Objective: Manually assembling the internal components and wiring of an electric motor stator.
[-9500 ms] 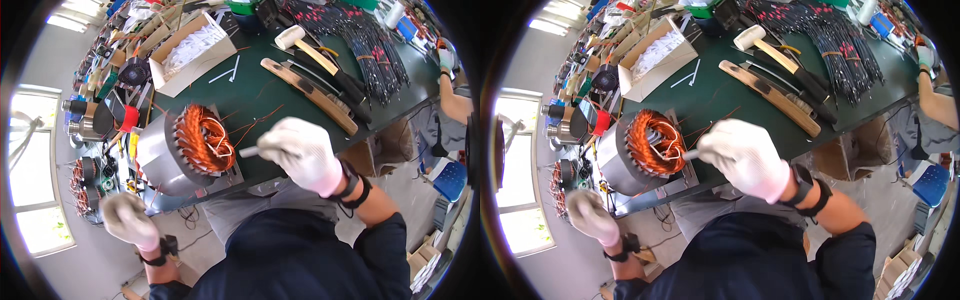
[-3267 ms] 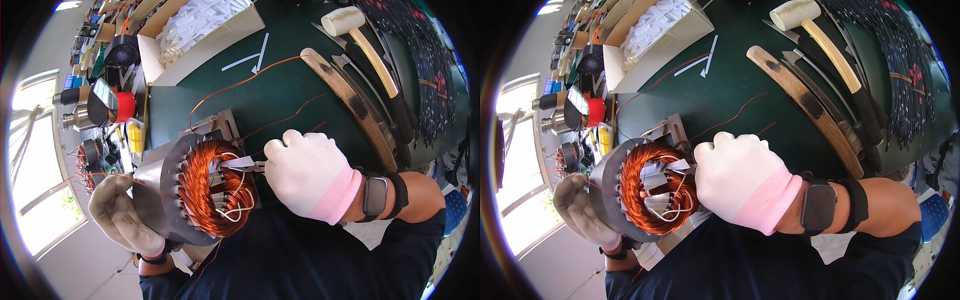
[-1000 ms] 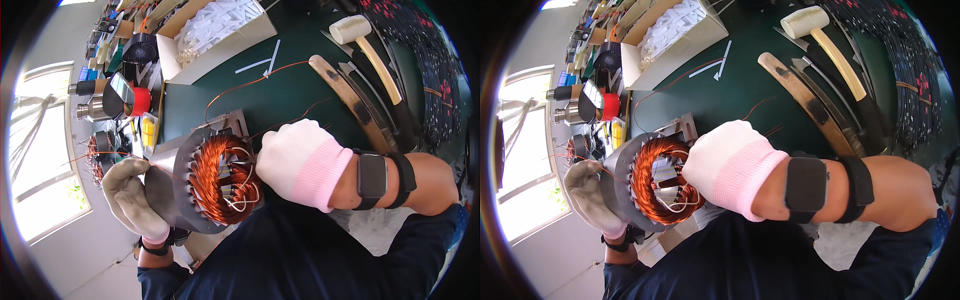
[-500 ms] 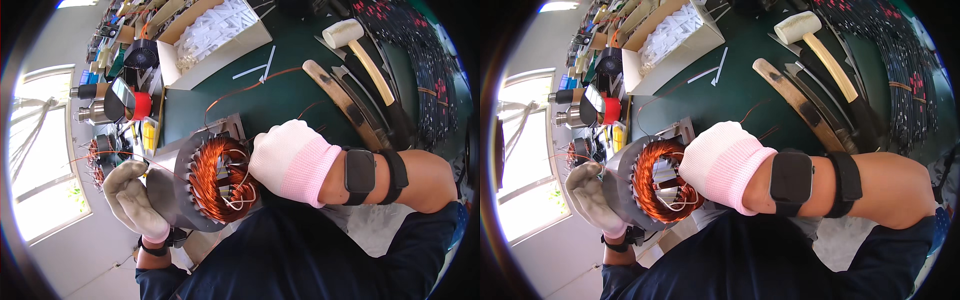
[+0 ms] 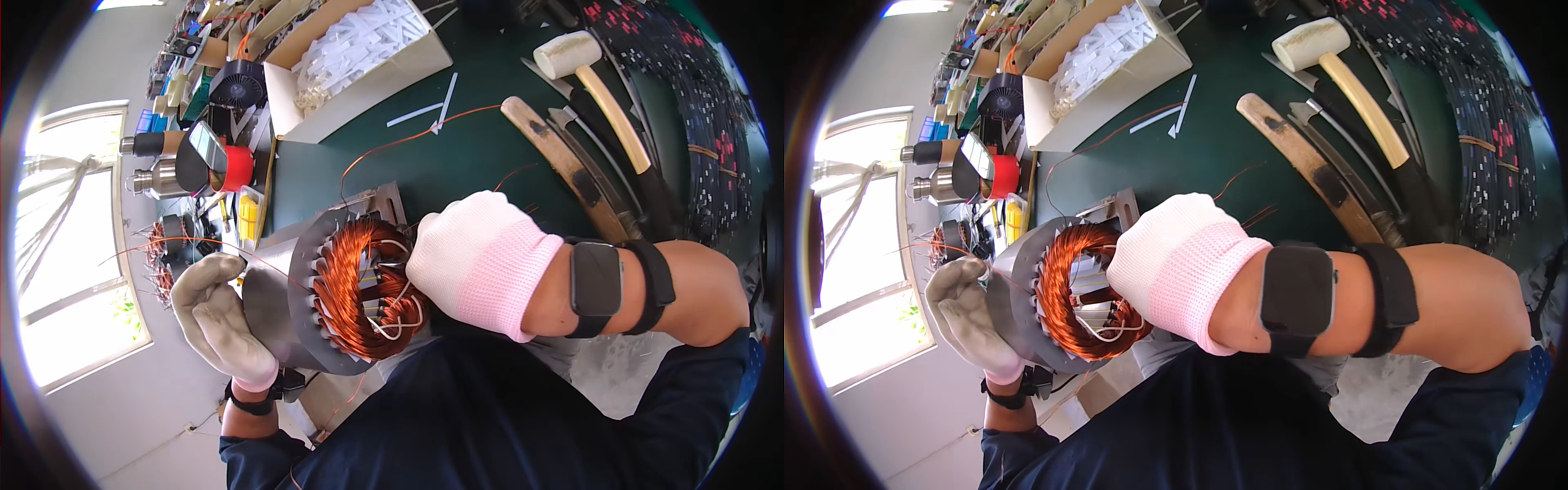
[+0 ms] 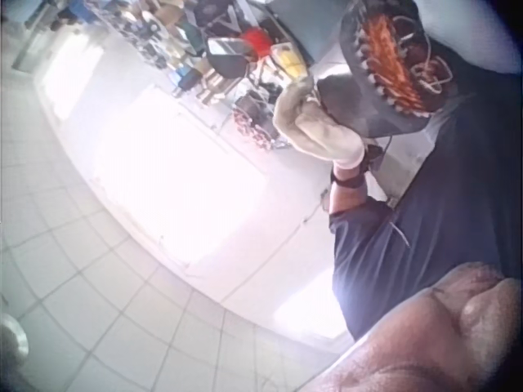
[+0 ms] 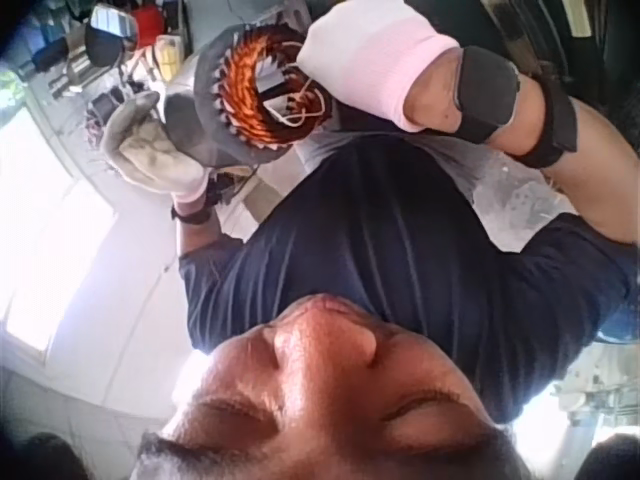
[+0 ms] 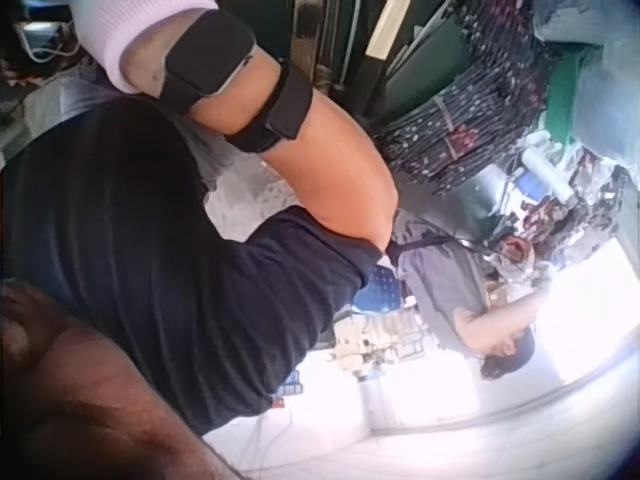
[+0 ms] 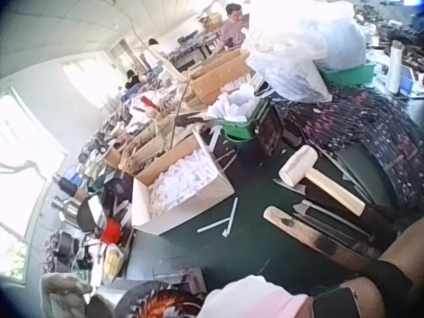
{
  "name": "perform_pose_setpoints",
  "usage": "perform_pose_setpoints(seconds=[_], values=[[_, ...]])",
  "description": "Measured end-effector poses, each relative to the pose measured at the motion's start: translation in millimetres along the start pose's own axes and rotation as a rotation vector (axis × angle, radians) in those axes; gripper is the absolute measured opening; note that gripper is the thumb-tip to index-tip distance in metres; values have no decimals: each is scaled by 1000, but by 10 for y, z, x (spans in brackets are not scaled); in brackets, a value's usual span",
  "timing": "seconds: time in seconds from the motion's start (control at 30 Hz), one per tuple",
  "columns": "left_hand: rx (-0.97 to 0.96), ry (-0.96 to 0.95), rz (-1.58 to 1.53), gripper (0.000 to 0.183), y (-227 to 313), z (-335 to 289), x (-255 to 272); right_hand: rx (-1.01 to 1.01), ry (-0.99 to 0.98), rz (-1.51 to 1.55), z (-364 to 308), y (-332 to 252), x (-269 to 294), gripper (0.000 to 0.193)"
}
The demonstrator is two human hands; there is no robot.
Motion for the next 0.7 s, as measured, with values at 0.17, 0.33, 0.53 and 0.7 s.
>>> perform_pose_setpoints(seconds=[0.17, 0.33, 0.53, 0.7], values=[[-112, 18, -95, 43, 88, -1, -12, 18, -99, 12, 17, -54, 118, 17], [-22, 52, -33, 37, 44, -12, 29, 14, -56, -49, -55, -86, 66, 14], [-49, 159, -11, 36, -18, -37, 193, -190, 203, -127, -529, 382, 66, 9], [123, 267, -240, 46, -459, -731, 368, -373, 529, 9, -952, 823, -168, 29]])
Point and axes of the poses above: each hand's wrist, its own z-axis towards the middle knuckle, its own x-axis out of the back of the hand, y = z × x, the point moved 10 cm from there along z, towards the middle knuckle, and after that the axes turned 11 degrees about -y, right-handed, at the moved point
